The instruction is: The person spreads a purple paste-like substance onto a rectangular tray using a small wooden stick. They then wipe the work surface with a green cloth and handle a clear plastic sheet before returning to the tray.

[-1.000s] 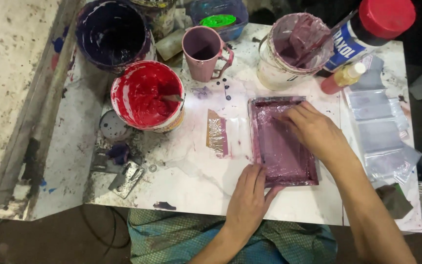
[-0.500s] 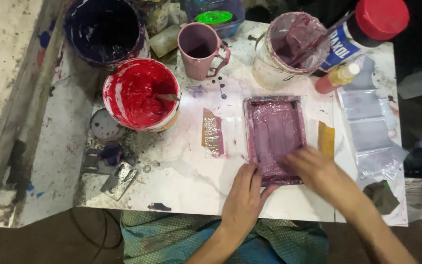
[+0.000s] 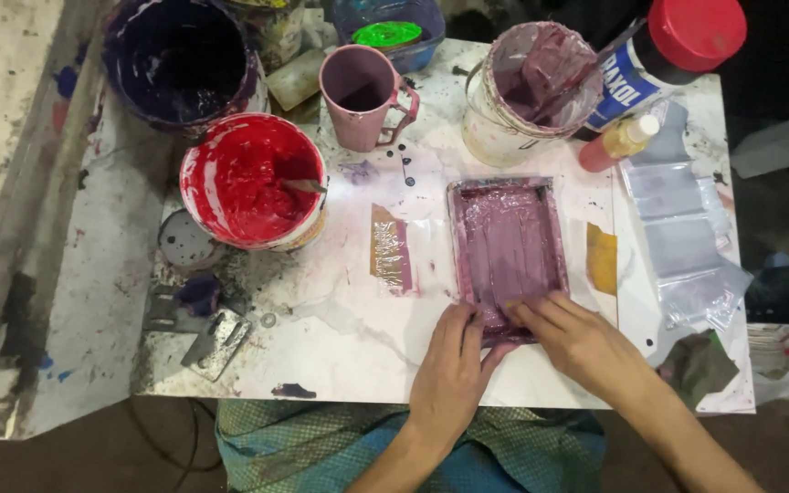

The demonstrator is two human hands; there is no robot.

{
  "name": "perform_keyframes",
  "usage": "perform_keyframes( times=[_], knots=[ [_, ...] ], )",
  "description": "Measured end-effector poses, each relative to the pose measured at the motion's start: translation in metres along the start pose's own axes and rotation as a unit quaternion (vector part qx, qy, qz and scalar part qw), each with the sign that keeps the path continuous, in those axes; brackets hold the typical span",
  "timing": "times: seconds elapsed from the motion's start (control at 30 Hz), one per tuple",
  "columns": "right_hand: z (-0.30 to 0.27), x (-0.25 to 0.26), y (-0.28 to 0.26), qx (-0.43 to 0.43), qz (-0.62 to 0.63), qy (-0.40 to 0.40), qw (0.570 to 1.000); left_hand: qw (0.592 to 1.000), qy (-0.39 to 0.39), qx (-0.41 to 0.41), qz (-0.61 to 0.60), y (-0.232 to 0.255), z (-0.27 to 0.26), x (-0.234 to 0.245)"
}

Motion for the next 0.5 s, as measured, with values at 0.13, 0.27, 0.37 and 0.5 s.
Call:
perform_keyframes(
  times=[0.13, 0.27, 0.37, 0.5],
  knots=[
    [0.019, 0.002, 0.037, -0.077, 0.091, -0.007, 0.993, 1.0, 0.0, -0.007, 0.01, -0.001, -0.003, -0.002],
    [0.051, 0.021, 0.052, -0.069, 0.03, 0.115, 0.991, 1.0, -0.001, -0.015, 0.012, 0.003, -0.003, -0.001],
    [0.042, 0.017, 0.044, -0.058, 0.009, 0.105, 0.993, 1.0, 0.0, -0.013, 0.014, 0.0, -0.001, 0.0],
    [0.001, 0.008, 0.022, -0.065, 0.011, 0.017, 0.998, 1.0, 0.006, -0.011, 0.024, 0.001, -0.003, -0.001]
  ],
)
Point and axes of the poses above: each hand's wrist, its own z-axis towards the middle knuckle, its own x-axis out of the back of the hand, y = z × x, the point moved 7 cm from there along z, towards the middle knuckle, and after that the axes turned 5 degrees about y, right-handed, at the moved point
